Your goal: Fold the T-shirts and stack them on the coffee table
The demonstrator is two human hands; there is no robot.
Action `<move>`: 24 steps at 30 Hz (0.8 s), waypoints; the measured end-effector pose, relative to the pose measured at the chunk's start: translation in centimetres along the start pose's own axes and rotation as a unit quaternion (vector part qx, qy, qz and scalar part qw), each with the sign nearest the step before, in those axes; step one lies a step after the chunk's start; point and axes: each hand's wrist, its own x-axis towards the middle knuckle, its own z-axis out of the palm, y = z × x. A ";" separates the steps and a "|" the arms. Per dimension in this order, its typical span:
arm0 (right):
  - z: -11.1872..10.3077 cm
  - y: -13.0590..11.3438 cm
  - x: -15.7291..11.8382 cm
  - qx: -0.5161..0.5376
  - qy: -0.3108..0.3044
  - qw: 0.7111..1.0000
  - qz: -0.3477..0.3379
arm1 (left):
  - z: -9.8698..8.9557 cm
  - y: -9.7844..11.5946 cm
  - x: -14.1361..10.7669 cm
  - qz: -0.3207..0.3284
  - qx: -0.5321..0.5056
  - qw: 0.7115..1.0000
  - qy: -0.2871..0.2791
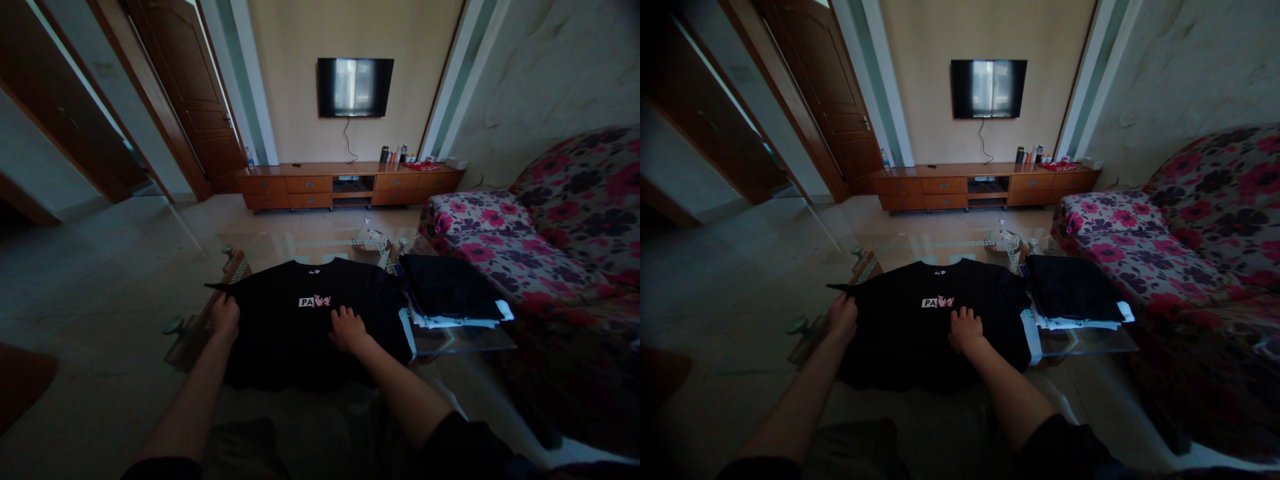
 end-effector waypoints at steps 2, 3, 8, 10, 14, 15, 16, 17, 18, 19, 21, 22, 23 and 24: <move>0.0 -0.1 0.0 0.000 -0.001 1.000 0.003 | 1.4 -0.5 -1.1 0.076 0.033 0.995 -0.062; 0.0 -0.1 0.0 0.001 -0.003 1.000 0.005 | 2.0 -0.8 -1.6 0.126 0.071 0.980 -0.135; -0.1 0.0 -0.1 0.005 -0.005 1.000 0.002 | 3.1 -3.3 -3.0 0.273 0.256 0.865 -0.335; -0.2 0.0 -0.2 0.007 -0.010 1.000 0.000 | 2.7 -4.0 -2.9 0.282 0.293 0.866 -0.289; -0.4 0.1 -0.2 0.013 -0.020 1.000 -0.002 | 2.2 -4.4 -2.8 0.286 0.345 0.858 -0.252; -0.4 0.1 -0.2 0.012 -0.020 1.000 -0.001 | 2.2 -4.2 -2.9 0.286 0.349 0.855 -0.258; -0.3 0.1 -0.1 0.010 -0.019 1.000 0.000 | 2.3 -3.9 -3.0 0.282 0.349 0.854 -0.264; -0.2 0.1 -0.1 0.007 -0.019 1.000 0.001 | 2.4 -3.5 -3.1 0.276 0.347 0.856 -0.268; -0.1 0.1 0.0 0.005 -0.017 1.000 0.001 | 2.5 -3.1 -3.2 0.269 0.342 0.860 -0.265; 0.1 0.1 0.0 0.002 -0.014 1.000 0.001 | 2.6 -2.7 -3.2 0.264 0.337 0.867 -0.255; 0.3 0.2 0.1 -0.001 -0.005 1.000 0.000 | 2.6 -2.2 -3.1 0.261 0.327 0.880 -0.225; 0.3 0.2 0.1 -0.002 -0.001 1.000 -0.001 | 2.5 -2.1 -3.0 0.263 0.325 0.883 -0.216; 0.4 0.2 0.0 -0.003 0.003 1.000 -0.002 | 2.4 -2.2 -2.8 0.265 0.325 0.882 -0.216; 0.3 0.2 0.0 -0.004 0.005 1.000 -0.003 | 2.4 -2.4 -2.6 0.265 0.326 0.880 -0.221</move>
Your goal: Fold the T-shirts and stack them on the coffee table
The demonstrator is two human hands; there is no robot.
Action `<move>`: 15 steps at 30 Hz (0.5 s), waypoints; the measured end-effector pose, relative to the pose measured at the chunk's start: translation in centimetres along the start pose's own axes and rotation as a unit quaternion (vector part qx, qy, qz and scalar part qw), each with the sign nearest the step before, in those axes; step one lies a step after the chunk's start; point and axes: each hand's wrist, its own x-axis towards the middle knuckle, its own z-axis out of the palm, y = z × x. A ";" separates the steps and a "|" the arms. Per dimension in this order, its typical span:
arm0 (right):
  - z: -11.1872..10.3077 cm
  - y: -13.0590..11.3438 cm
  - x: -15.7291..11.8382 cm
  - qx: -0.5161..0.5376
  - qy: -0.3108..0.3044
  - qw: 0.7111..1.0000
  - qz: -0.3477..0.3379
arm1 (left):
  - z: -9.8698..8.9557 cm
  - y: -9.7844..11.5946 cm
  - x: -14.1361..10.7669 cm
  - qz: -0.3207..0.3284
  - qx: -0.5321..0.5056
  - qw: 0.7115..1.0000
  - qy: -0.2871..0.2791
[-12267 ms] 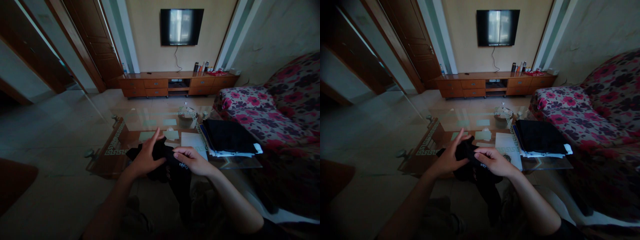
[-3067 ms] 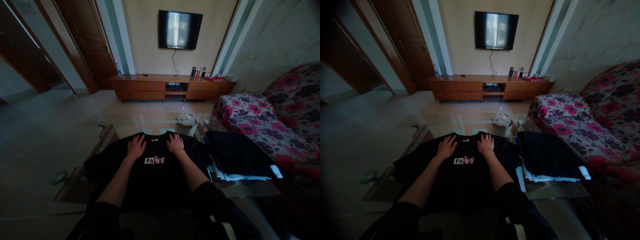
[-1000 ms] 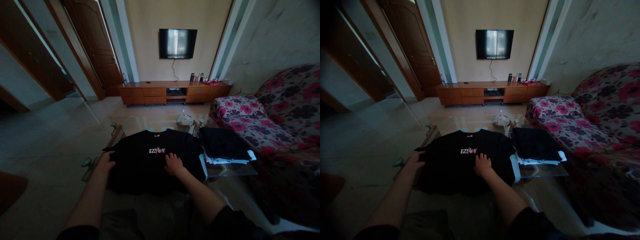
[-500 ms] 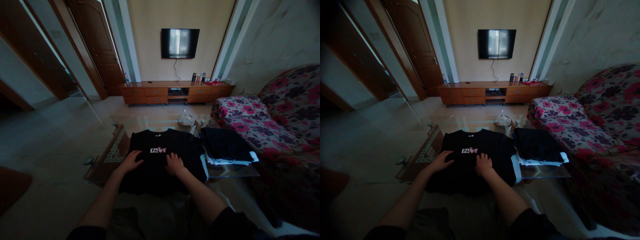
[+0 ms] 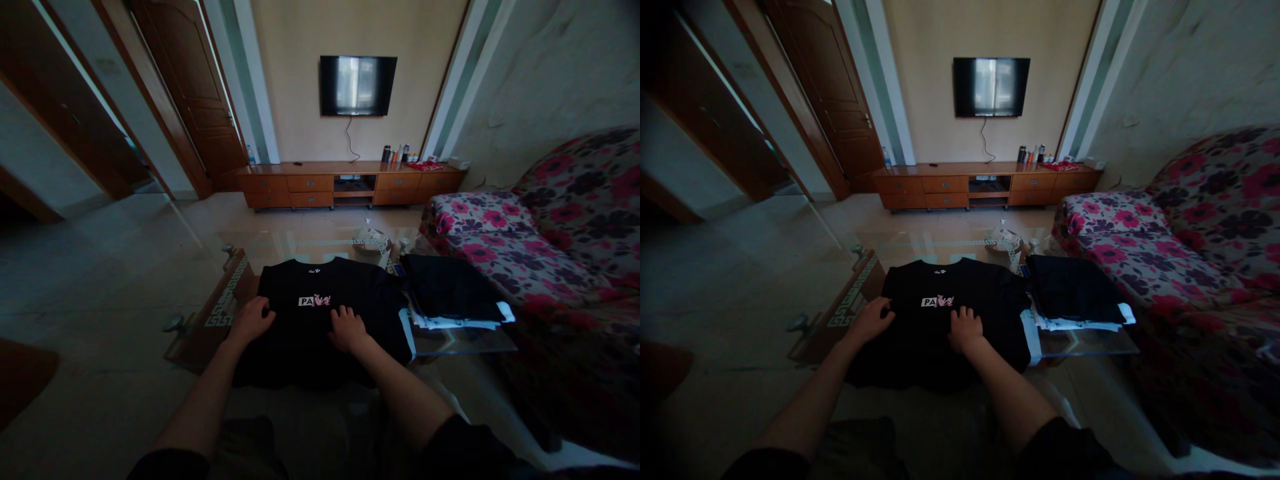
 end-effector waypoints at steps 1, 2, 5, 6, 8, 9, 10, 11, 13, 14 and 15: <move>0.0 0.0 0.0 0.000 0.001 1.000 -0.001 | 0.2 -0.4 0.0 0.002 0.000 1.000 -0.005; -0.1 0.0 -0.1 0.000 0.002 1.000 -0.001 | 0.4 -0.8 0.0 0.003 0.001 1.000 -0.004; -0.3 -0.2 -0.2 0.001 0.003 1.000 0.001 | 1.5 -2.2 0.0 0.005 0.023 0.999 0.034; -0.3 -0.2 -0.2 0.002 0.004 1.000 0.002 | 2.0 -2.7 -0.1 0.005 0.039 0.998 0.042; -0.2 -0.3 -0.2 0.003 0.004 1.000 0.002 | 2.7 -3.3 -0.1 -0.004 0.075 0.997 0.033; -0.2 -0.3 -0.2 0.003 0.003 1.000 0.002 | 3.1 -3.6 -0.1 -0.012 0.092 0.995 0.020; -0.2 -0.3 -0.2 0.004 0.002 1.000 0.002 | 3.4 -3.7 0.0 -0.024 0.105 0.994 0.006; -0.2 -0.3 -0.1 0.006 0.001 1.000 0.002 | 3.6 -3.8 0.0 -0.039 0.115 0.993 -0.006; -0.1 -0.2 -0.1 0.009 -0.001 1.000 0.003 | 3.8 -3.8 0.1 -0.067 0.126 0.990 -0.020; -0.2 -0.2 0.0 0.010 -0.003 1.000 0.004 | 3.9 -3.7 0.1 -0.080 0.128 0.988 -0.022; -0.2 -0.2 0.0 0.011 -0.004 1.000 0.005 | 3.9 -3.6 0.1 -0.093 0.129 0.987 -0.023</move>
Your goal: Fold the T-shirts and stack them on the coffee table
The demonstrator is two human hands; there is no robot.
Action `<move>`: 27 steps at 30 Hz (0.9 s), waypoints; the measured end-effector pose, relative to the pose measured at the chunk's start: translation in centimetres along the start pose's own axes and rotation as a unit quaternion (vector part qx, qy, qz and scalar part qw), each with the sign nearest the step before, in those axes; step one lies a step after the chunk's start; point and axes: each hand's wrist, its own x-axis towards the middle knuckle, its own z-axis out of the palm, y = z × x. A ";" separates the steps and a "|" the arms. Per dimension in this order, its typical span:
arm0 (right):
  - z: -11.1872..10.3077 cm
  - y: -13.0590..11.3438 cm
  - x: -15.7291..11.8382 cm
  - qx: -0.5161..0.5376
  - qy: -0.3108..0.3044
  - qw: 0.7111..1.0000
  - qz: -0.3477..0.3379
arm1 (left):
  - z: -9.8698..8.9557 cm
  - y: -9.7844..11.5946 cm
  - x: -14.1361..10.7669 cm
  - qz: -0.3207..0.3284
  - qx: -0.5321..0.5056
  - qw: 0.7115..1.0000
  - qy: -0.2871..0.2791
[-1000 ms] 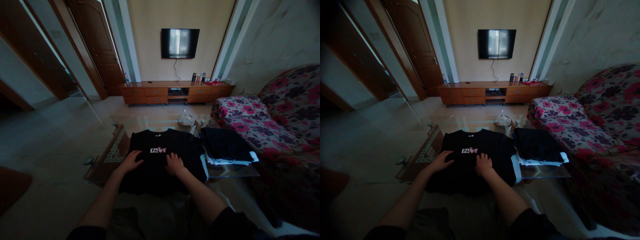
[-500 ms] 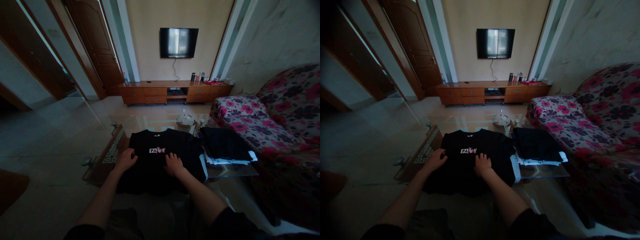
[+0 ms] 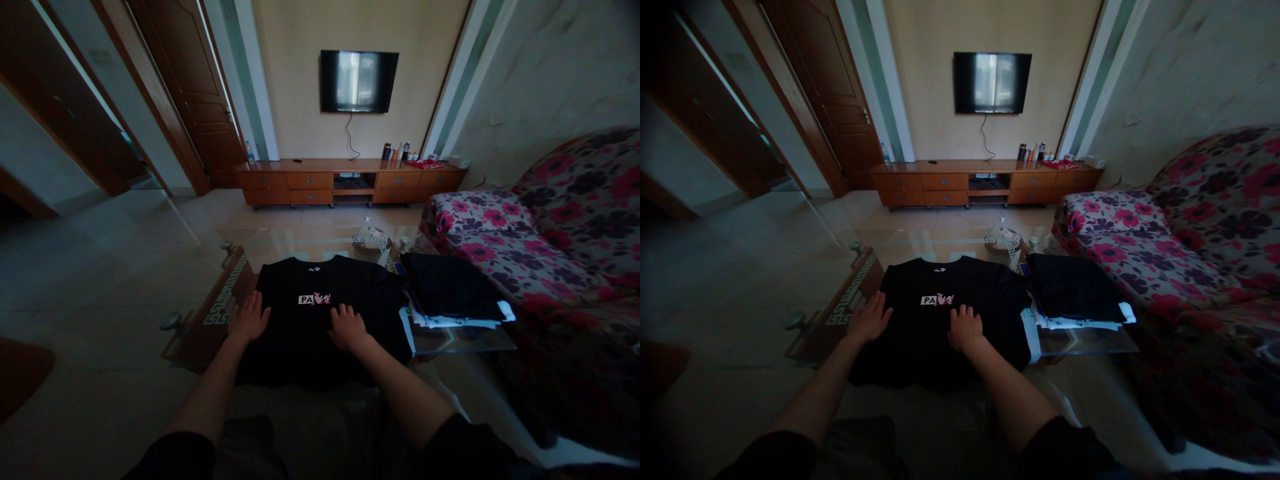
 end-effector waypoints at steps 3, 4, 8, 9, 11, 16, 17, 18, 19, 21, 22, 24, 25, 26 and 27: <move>0.0 0.0 0.0 0.000 0.000 1.000 0.000 | -0.1 0.2 0.0 -0.030 -0.003 1.000 -0.008; 0.0 0.0 0.0 0.001 0.001 1.000 0.000 | -0.1 0.3 0.0 -0.038 -0.005 0.999 -0.009; 0.2 0.0 0.0 0.005 0.004 1.000 0.002 | 0.0 0.2 0.1 -0.049 -0.021 0.998 -0.014; 0.3 0.0 0.0 0.006 0.003 1.000 0.005 | 0.0 0.2 0.2 -0.055 -0.025 0.998 -0.019; 0.4 0.0 0.0 0.009 -0.002 1.000 0.009 | -0.2 0.5 0.7 -0.077 -0.030 0.996 -0.033; 0.8 -0.1 -0.3 0.007 -0.002 1.000 0.010 | -1.2 2.2 4.0 -0.096 -0.004 0.995 0.037; 0.9 -0.1 -0.3 0.006 0.000 1.000 0.010 | -1.4 2.5 5.0 -0.075 0.003 0.996 0.056; 0.9 -0.1 -0.2 0.004 0.002 1.000 0.010 | -1.4 2.7 6.0 -0.048 0.008 0.997 0.066; 1.0 -0.1 -0.2 0.003 0.005 1.000 0.009 | -1.3 2.8 7.0 -0.021 0.010 0.997 0.070; 1.1 0.0 0.0 0.002 0.009 1.000 0.006 | -0.9 2.6 8.8 0.017 0.010 0.997 0.076; 1.1 0.1 0.1 0.002 0.009 1.000 0.005 | -0.6 2.5 9.6 0.024 0.008 0.996 0.082; 1.0 0.1 0.4 0.000 0.005 1.000 0.007 | -0.1 2.0 11.1 0.024 0.000 0.996 0.084; 1.0 0.0 0.6 0.000 0.004 1.000 0.008 | 0.1 1.8 11.8 0.020 -0.003 0.997 0.075; 1.0 0.0 0.7 -0.001 0.003 1.000 0.009 | 0.3 1.6 12.4 0.017 -0.003 0.998 0.062; 0.9 0.0 0.9 -0.001 0.005 1.000 0.009 | 0.3 1.5 12.9 0.014 0.000 0.999 0.050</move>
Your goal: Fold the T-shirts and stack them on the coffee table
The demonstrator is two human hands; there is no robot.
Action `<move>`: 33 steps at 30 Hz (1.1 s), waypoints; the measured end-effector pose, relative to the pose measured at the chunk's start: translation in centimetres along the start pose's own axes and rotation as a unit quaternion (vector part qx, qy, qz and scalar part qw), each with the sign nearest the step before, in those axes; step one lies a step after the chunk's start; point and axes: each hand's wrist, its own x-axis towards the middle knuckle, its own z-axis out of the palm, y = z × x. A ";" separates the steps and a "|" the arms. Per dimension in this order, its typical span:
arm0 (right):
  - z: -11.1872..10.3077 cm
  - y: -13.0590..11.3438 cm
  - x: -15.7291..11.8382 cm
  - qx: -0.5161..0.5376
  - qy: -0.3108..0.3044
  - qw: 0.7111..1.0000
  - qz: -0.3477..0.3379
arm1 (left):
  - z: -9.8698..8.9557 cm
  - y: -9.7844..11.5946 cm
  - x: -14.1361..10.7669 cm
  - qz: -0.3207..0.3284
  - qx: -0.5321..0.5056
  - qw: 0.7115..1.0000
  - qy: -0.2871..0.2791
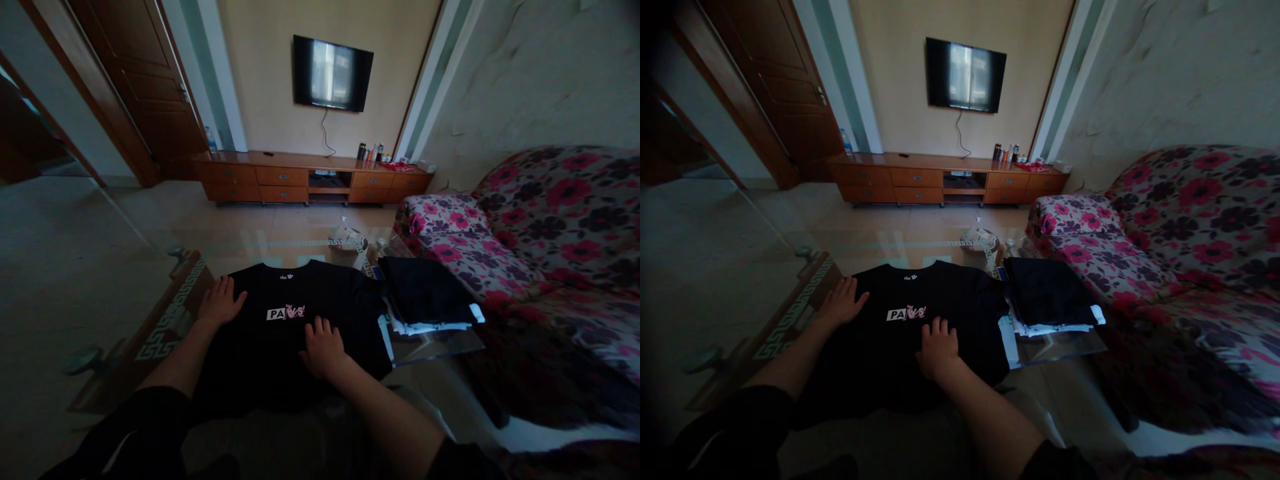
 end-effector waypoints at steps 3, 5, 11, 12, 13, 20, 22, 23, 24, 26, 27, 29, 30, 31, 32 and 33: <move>0.0 -0.1 0.4 -0.005 0.008 1.000 -0.001 | 0.2 -0.1 1.1 0.008 0.010 1.000 0.012; 0.1 -0.2 0.6 -0.005 0.005 1.000 0.001 | 0.4 -0.2 1.3 0.018 0.007 1.000 0.022; 0.1 0.2 0.4 0.032 -0.018 0.999 -0.003 | 0.4 0.2 -0.3 -0.021 0.022 0.999 0.033; -0.1 0.4 0.4 0.038 -0.018 0.999 -0.011 | 0.2 0.6 -0.9 -0.026 0.027 0.998 0.050; -0.3 0.7 0.3 0.046 -0.019 0.999 -0.019 | 0.0 1.0 -1.6 -0.021 0.031 0.997 0.064; -3.6 6.0 1.0 0.114 0.047 0.992 0.038 | -0.4 3.4 -8.6 0.114 0.011 0.993 0.016; -4.0 8.4 0.9 0.100 0.084 0.984 0.118 | -0.6 3.1 -9.9 0.108 0.010 0.994 -0.005; -4.0 9.7 0.8 0.100 0.091 0.979 0.155 | -0.8 2.8 -10.4 0.096 0.012 0.995 -0.009; -3.8 10.9 0.7 0.103 0.093 0.972 0.190 | -1.0 2.5 -10.8 0.084 0.015 0.996 -0.012; -3.3 13.2 0.5 0.111 0.094 0.959 0.245 | -1.6 2.1 -11.2 0.053 0.021 0.998 -0.018; -2.9 14.2 0.4 0.113 0.091 0.954 0.264 | -1.9 2.1 -11.3 0.032 0.024 0.999 -0.020; -2.3 15.9 0.3 0.112 0.084 0.949 0.281 | -2.3 2.6 -11.7 -0.015 0.032 0.999 -0.008; -2.0 16.6 0.4 0.110 0.081 0.950 0.282 | -2.3 3.0 -11.9 -0.034 0.037 0.999 0.007; -1.9 17.1 0.5 0.109 0.079 0.951 0.279 | -2.3 3.5 -12.2 -0.044 0.040 0.998 0.022; -1.8 17.6 0.6 0.109 0.076 0.952 0.275 | -2.2 4.0 -12.6 -0.046 0.040 0.998 0.031; -1.7 17.9 0.8 0.110 0.074 0.953 0.272 | -2.1 4.5 -12.9 -0.042 0.038 0.998 0.033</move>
